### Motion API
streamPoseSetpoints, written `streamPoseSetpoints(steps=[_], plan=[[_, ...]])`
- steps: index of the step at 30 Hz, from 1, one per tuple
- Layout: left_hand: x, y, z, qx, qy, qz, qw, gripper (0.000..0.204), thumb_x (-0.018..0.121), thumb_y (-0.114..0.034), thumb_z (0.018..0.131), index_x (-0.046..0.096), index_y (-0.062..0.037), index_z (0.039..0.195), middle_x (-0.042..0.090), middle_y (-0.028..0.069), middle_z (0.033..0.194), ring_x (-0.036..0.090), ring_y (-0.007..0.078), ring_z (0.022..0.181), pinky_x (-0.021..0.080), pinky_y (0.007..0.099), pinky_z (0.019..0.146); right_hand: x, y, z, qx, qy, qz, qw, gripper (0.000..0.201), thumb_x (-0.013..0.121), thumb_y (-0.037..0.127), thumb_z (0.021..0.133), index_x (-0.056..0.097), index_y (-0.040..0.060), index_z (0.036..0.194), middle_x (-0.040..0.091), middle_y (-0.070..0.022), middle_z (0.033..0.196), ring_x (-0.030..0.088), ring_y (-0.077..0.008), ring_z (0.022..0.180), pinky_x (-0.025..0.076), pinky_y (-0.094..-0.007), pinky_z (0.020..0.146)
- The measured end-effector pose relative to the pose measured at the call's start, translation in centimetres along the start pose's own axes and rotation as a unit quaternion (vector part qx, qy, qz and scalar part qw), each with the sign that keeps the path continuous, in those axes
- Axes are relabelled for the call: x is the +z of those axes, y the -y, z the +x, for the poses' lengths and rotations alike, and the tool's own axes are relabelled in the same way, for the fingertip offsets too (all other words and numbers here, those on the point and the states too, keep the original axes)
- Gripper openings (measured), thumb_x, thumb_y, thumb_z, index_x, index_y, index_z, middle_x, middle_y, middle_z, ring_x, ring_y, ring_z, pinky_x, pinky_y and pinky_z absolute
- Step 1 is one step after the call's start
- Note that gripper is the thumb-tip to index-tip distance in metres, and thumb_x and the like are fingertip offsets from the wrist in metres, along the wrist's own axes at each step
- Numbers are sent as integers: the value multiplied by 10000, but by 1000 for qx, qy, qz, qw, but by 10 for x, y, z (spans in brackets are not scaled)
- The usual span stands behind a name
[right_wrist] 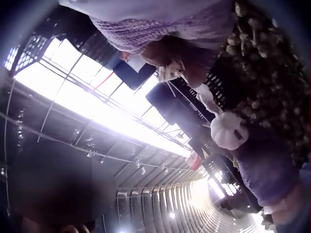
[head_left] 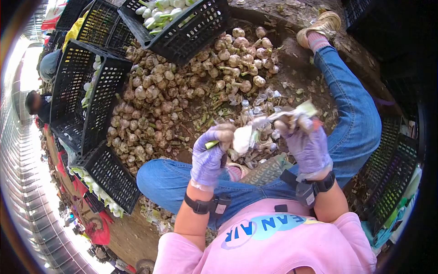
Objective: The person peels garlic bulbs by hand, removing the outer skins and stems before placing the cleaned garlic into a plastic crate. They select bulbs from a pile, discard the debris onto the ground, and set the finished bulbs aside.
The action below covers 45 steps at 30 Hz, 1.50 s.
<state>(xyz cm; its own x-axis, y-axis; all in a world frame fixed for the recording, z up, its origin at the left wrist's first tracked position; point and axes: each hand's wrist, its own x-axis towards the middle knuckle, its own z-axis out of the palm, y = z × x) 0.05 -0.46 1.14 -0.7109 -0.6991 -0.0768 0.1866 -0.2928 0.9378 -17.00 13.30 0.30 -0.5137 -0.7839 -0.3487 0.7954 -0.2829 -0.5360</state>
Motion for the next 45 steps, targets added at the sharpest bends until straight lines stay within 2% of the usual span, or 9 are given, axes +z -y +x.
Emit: streamPoseSetpoints(steps=[3,6,8,10,16,19,34,37,45], plan=[[9,3,-3,-131,-190,-210,950,378,674,-107,795,530,-80,1144,593,125,1083,592,242,988,549,337,790,34,22,-7,-153,-65,10,986,288,569,175,865,518,24,1104,574,-124,1025,588,-269,967,496,-406,862],[4,9,-2,-157,-155,-260,940,425,641,-197,835,485,-48,1201,583,87,1099,597,191,963,560,260,733,24,19,-13,-151,76,-99,981,376,622,113,812,502,49,1163,556,-110,1089,583,-257,967,494,-378,843],[6,10,-6,-178,-161,-271,932,432,640,-215,837,484,-37,1199,584,80,1084,598,178,951,559,251,724,29,12,-14,-116,44,-359,925,486,683,51,715,505,58,1168,543,-124,1116,569,-266,977,477,-367,836],[13,8,-5,-197,-166,-281,924,442,638,-233,839,483,-27,1197,586,73,1069,600,166,939,559,242,716,28,1,-11,-241,100,-627,734,569,721,31,624,513,56,1153,543,-137,1064,553,-286,981,457,-363,831],[24,10,-15,-228,-128,-177,949,329,680,-228,813,548,-12,1024,626,83,869,625,144,725,528,219,613,22,-20,-6,-256,107,-590,758,339,692,77,687,539,43,988,541,-102,897,558,-263,807,473,-349,721],[24,7,-13,-235,-154,-100,955,289,665,-205,827,545,-9,1001,626,93,847,628,144,701,529,232,595,26,-12,-2,-66,-20,-201,977,160,621,101,819,539,62,951,565,-34,888,549,-101,758,469,-235,649],[35,10,-6,-211,-175,111,955,306,708,-154,787,589,7,1018,629,69,868,597,117,738,506,247,665,10,-25,2,-204,58,-606,766,235,676,85,716,562,13,908,561,-114,828,563,-237,723,465,-312,646],[37,2,-5,-183,-142,133,964,289,706,-141,787,593,1,1012,625,51,863,593,113,760,503,244,677,5,-28,3,-43,-30,-348,936,157,623,92,792,558,16,913,560,-64,829,548,-132,714,461,-259,621],[23,1,-8,-170,-141,0,975,353,702,-211,793,559,-2,1038,615,72,922,604,165,817,512,285,752,-11,-14,15,-38,-128,-336,932,123,576,114,860,552,20,936,564,-26,840,524,-79,720,455,-229,633]])
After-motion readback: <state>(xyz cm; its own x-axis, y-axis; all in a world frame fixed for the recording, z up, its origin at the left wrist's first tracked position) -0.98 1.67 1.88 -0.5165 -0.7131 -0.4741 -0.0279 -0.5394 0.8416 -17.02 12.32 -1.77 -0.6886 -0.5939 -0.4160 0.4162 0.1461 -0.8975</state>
